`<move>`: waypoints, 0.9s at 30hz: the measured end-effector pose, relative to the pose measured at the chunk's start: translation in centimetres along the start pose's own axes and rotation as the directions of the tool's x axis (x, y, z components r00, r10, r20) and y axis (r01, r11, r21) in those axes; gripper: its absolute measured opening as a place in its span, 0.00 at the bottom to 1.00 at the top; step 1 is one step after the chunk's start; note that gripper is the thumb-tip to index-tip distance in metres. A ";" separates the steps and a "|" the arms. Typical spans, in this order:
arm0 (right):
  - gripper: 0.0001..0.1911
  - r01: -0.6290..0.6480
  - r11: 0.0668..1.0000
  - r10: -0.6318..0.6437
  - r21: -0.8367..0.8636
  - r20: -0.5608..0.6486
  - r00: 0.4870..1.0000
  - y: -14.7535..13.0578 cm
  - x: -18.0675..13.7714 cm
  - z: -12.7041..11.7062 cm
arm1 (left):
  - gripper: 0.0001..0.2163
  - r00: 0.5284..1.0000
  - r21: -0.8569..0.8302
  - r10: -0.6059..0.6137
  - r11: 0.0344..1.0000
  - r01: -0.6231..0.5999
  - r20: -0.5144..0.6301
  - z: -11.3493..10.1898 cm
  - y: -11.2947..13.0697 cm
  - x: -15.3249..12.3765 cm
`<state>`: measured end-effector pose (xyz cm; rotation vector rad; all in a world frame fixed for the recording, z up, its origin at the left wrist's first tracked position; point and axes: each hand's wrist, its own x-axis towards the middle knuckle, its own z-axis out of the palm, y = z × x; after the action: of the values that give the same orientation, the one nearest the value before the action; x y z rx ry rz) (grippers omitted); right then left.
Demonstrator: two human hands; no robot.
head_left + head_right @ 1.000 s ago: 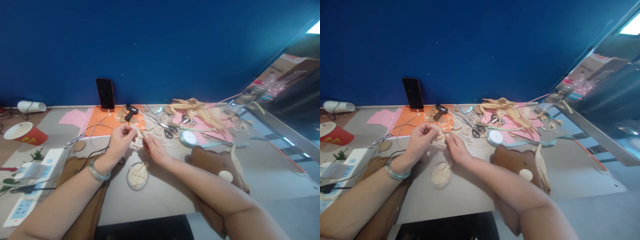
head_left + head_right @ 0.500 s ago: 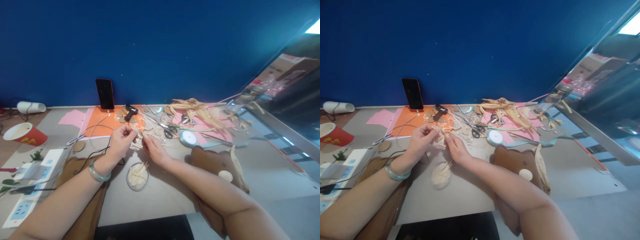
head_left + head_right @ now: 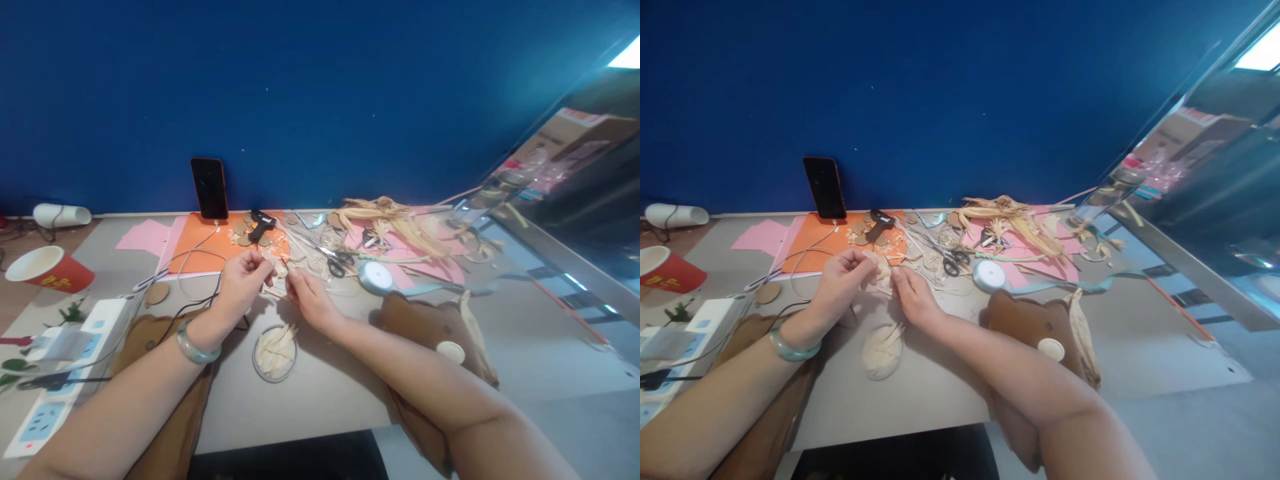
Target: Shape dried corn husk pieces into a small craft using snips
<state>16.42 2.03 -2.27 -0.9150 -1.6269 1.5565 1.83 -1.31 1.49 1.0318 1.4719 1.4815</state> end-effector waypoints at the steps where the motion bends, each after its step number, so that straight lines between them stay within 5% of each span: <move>1: 0.24 -0.012 1.000 0.013 0.024 -0.012 1.000 -0.1 0.0 0.0 | 0.09 1.000 -0.021 -0.018 1.000 0.018 0.018 0.0 -0.1 0.1; 6: 0.23 -0.080 0.985 0.082 0.150 -0.003 0.997 -0.8 0.2 -0.2 | 0.11 0.983 -0.099 -0.128 0.985 0.142 0.133 0.0 -0.3 0.4; 13: 0.24 -0.096 0.985 0.087 0.142 0.070 0.994 -1.4 0.5 -0.9 | 0.09 0.927 -0.004 -0.179 0.982 0.191 0.329 0.1 0.3 0.1; 27: 0.24 -0.111 0.985 0.094 0.131 0.133 0.987 -1.8 0.2 -0.7 | 0.08 0.899 0.060 -0.175 0.984 0.165 0.402 -0.1 0.1 0.2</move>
<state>16.91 2.50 -0.43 -0.8527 -1.5563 1.8066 1.67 -1.19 1.56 1.1162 1.2450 1.0489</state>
